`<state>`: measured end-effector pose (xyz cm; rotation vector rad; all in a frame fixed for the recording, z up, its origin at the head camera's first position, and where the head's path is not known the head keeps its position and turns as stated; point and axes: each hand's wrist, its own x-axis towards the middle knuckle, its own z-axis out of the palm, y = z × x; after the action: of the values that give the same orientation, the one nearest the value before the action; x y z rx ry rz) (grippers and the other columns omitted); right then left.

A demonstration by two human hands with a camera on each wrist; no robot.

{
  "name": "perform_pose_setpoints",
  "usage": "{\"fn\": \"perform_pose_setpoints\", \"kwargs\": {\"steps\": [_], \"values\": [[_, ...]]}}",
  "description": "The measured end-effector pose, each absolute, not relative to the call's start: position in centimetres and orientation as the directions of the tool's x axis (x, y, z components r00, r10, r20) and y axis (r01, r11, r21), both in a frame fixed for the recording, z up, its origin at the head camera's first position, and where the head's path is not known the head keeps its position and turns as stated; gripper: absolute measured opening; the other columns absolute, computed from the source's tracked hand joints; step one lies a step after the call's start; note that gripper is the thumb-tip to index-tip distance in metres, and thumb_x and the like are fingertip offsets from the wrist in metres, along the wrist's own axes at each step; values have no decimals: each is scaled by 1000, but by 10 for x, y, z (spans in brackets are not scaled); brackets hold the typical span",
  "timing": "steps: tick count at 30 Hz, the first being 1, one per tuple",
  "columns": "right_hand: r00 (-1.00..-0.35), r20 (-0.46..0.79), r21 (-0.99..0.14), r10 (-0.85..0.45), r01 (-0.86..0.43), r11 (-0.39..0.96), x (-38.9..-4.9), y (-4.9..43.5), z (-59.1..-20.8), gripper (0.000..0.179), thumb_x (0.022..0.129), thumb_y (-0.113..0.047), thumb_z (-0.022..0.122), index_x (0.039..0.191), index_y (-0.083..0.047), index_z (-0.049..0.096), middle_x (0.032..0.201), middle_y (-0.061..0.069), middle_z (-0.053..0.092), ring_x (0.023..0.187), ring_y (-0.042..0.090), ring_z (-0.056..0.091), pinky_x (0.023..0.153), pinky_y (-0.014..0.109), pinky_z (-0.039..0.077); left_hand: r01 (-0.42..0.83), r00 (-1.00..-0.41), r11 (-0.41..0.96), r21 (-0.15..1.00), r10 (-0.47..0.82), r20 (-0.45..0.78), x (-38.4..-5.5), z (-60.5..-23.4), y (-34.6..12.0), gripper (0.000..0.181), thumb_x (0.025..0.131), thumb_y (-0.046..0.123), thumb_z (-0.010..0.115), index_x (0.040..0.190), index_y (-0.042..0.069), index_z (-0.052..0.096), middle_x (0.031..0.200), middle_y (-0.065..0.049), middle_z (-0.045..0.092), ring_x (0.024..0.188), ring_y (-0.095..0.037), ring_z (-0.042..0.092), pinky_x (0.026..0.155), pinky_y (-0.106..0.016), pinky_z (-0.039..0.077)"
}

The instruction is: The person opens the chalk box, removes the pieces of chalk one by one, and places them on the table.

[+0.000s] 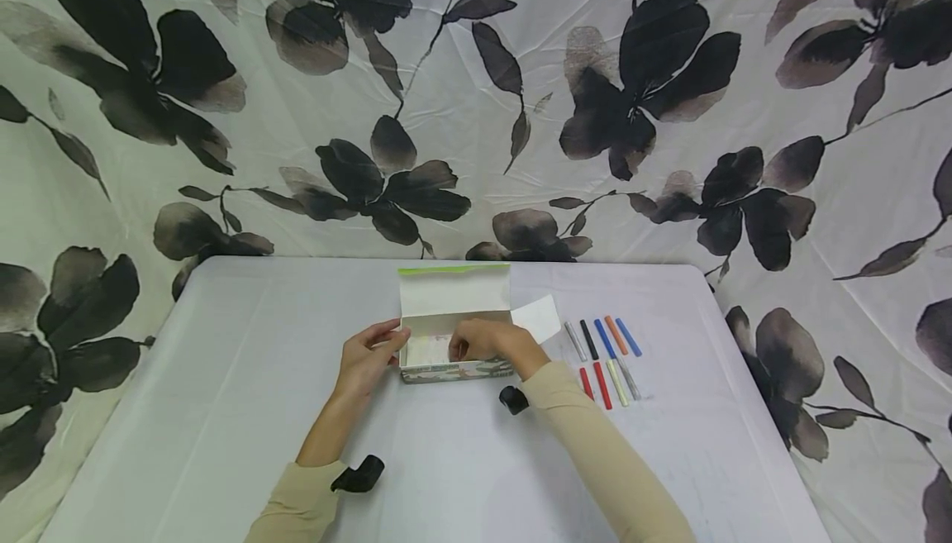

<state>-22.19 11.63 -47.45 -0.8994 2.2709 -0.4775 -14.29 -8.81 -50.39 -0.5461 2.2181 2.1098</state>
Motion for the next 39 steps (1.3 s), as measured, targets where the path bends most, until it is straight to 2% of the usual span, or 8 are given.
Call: {"fn": "perform_pose_setpoints", "kwargs": {"steps": [4,9,17,28,39], "values": [[-555,-426,-542,-714,-475,693,-222,118,-476,13,97,1,68,101,-7,77,95,-2,71,85,7,59,81,23,53,-263,-941,20,965,-228,-251,-143,-505,-88,41,94,17,77,130,0,67,114,-14,62,79,-12,61,66,-21,54],[-555,-378,-556,-741,-504,661,-223,122,-478,7,98,-4,70,96,-8,75,89,-2,69,79,7,57,75,23,51,-263,-939,13,965,-235,-252,-143,-505,-87,42,94,17,77,130,0,67,112,-13,63,77,-11,60,65,-21,54],[-570,-231,-597,-788,-557,578,-223,132,-478,13,98,-11,71,107,-3,75,98,3,72,86,9,62,80,24,53,-273,-937,10,962,-228,-264,-143,-505,-88,41,93,17,78,130,1,67,113,-13,63,79,-11,60,66,-20,54],[-596,-59,-656,-801,-581,481,-222,155,-469,10,97,-6,70,106,0,71,95,4,70,85,10,62,79,26,55,-264,-940,23,964,-230,-252,-143,-504,-89,42,94,17,77,131,1,66,113,-14,63,77,-11,58,65,-20,54],[-686,42,-740,-726,-510,439,-217,183,-454,19,96,-7,72,114,0,70,97,5,70,91,16,66,82,31,58,-258,-943,18,966,-220,-248,-146,-506,-89,42,94,17,77,131,0,66,113,-14,63,75,-12,59,63,-19,53]]}}
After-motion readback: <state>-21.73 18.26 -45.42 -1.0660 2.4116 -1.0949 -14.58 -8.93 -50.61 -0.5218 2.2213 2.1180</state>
